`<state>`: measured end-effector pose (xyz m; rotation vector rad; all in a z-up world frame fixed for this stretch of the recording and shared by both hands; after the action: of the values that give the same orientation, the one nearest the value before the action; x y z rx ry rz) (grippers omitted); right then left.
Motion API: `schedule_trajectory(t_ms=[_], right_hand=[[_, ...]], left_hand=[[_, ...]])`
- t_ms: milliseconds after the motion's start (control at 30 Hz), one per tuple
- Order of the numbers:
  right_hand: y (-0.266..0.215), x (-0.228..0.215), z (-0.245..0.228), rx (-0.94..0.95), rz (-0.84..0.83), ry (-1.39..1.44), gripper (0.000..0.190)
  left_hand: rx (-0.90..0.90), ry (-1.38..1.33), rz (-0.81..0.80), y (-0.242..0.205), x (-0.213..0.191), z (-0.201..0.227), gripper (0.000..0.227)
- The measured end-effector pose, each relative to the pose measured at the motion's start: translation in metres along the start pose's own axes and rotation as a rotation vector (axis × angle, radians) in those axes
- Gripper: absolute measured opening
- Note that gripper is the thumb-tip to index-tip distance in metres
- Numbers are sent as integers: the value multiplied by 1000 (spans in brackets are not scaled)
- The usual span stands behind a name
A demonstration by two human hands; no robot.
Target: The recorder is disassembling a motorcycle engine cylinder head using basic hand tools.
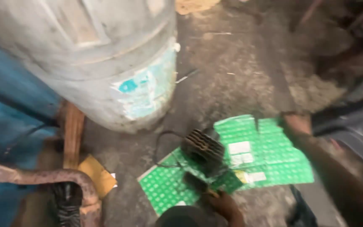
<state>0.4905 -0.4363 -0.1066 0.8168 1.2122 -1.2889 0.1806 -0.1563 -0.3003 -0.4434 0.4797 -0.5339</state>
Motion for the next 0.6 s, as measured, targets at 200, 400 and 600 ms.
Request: schedule_trajectory(t_ms=[200, 400, 600], right_hand=[[6, -3, 32, -38, 55, 109, 19], [88, 43, 78, 72, -215, 398, 27], [196, -19, -43, -386, 100, -89, 35]], left_hand=[[172, -170, 24, -56, 7, 35, 38], [123, -211, -52, -35, 91, -30, 31], [76, -465, 32, -63, 79, 44, 61]])
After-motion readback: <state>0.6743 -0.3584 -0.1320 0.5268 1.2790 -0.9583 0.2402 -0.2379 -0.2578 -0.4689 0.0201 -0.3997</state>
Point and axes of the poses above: each hand's wrist, its own y-axis towards the middle knuckle, its own x-axis out of the palm, z = x × y, the point moved 8 cm from there along y, towards the middle knuckle, and after that the axes turned 8 degrees about -z, right-handed, at the moved point
